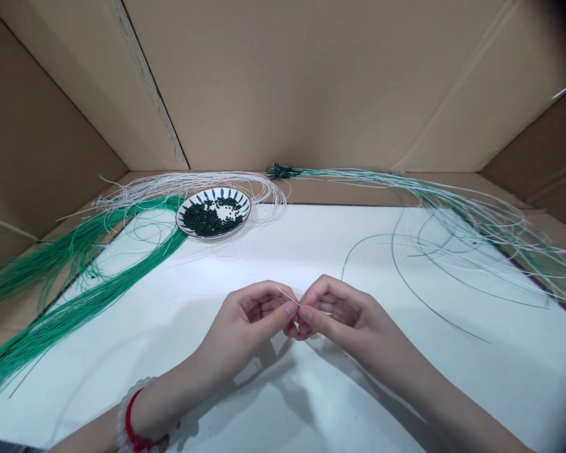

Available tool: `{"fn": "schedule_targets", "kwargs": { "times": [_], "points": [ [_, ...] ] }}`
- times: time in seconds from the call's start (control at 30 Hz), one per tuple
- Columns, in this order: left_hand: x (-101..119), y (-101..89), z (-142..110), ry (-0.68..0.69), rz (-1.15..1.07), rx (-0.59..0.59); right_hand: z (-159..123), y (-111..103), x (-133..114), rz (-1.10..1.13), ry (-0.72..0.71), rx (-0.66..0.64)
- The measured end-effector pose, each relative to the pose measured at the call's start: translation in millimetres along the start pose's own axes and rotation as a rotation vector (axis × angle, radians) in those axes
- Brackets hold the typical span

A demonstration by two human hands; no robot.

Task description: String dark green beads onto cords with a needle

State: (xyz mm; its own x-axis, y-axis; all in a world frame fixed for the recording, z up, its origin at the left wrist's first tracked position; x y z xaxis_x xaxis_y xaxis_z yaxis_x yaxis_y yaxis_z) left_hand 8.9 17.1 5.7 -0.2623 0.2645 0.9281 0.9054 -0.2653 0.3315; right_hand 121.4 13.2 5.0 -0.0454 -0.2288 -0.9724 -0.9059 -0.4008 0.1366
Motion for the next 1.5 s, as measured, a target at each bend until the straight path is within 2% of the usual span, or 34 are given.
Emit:
{"fn": "schedule_targets", "kwargs": {
  "times": [0.17,0.4,0.7,0.8,0.9,1.03,1.1,1.17,1.3,1.43,1.5],
  "points": [
    [-6,1.1,0,-0.01,-0.058,-0.028,-2,5,-2,0.082,-0.022,-0.02],
    [-3,3.2,0,-0.028,-0.08,-0.03,-2,6,2,0.139,-0.016,-0.054],
    [-7,-7.3,2,-0.009,-0.086,-0.001,0,8,8,0.118,0.004,-0.108],
    [-7,-13.5,3,-0.017,-0.15,0.067,2,-3,9,0.019,0.01,-0.009],
    [-2,-18.6,5,-0.007,-0.187,0.136,2,-13,1,-0.247,-0.049,0.079],
    [1,-24.0,7,-0.004,-0.32,0.192,0,-20,-8,-0.566,-0.142,0.082],
    [-1,-31.5,8,-0.012,-0.423,0.266,1,-28,-9,-0.665,-0.155,0.097],
    [-3,-40.1,9,-0.009,-0.51,0.348,4,-31,-6,-0.753,-0.163,0.054],
    [1,-53.6,12,0.025,-0.575,0.441,10,-33,-2,-0.77,-0.18,-0.018],
    [3,-64.2,13,0.077,-0.572,0.488,14,-41,-1,-0.687,-0.161,0.049],
    [1,-68.2,12,0.106,-0.558,0.501,15,-48,-2,-0.654,-0.179,0.127]
  ]
}}
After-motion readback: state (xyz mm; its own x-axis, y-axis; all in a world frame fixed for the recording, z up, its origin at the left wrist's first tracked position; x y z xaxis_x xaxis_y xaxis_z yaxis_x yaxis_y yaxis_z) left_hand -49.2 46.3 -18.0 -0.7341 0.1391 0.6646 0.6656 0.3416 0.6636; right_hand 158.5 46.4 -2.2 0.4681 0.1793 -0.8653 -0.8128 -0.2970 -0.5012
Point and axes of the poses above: each hand's wrist, its own z-axis towards the middle knuckle, its own y-axis out of the palm, x = y × z, the point moved 9 cm from there along z, towards the middle knuckle, and after that the axes turned 7 degrees about -z, right-handed, at the moved point
